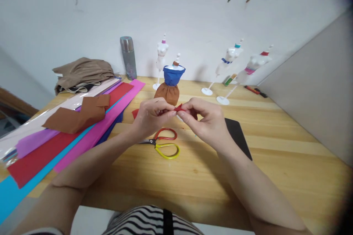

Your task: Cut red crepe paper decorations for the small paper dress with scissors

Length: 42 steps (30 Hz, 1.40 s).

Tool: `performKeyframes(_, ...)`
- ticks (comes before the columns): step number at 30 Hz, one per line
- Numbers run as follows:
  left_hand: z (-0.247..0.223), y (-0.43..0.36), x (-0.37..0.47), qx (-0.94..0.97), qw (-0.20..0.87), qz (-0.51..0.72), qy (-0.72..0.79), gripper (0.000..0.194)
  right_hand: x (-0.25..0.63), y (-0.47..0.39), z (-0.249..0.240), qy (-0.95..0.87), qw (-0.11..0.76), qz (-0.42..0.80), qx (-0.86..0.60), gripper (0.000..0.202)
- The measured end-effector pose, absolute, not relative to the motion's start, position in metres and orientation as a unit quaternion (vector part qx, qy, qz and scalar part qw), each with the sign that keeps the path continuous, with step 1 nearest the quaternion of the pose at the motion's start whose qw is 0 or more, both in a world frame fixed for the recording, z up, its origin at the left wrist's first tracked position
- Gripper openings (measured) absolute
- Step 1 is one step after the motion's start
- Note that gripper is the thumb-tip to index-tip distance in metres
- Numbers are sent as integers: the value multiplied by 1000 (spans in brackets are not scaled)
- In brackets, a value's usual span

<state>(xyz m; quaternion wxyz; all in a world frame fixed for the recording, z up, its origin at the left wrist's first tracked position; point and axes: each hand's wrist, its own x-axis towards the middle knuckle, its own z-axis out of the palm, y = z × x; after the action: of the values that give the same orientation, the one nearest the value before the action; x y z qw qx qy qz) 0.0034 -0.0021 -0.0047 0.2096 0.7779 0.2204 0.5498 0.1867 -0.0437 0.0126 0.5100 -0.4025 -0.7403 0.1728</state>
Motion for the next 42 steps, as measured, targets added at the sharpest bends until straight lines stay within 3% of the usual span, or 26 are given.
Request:
performKeyframes(4,-3,-5,4,743,275,550,265,3,187,-42,11,-707,539,216,-404,15)
performKeyframes(9,6,-9,2,646,434,527,341,21,187,-40,14,-643,594,286,-390,11)
performKeyframes(13,7,-10,3,538,619,464,335,55,187,-37,11,-597,622,340,-377,11)
performKeyframes(15,6,-12,6,503,691,416,311,61,187,-36,9,-589,622,358,-372,11)
performKeyframes(26,5,-16,8,488,668,484,284,38,184,-31,-3,-597,607,380,-363,12)
performKeyframes(30,4,-13,7,491,721,417,255,48,186,-33,1,-642,615,279,-363,9)
performKeyframes(34,0,-9,8,490,753,382,216,43,192,-40,12,-737,577,114,-333,14)
performKeyframes(42,-7,-3,7,510,730,419,180,34,194,-43,22,-801,544,26,-249,22)
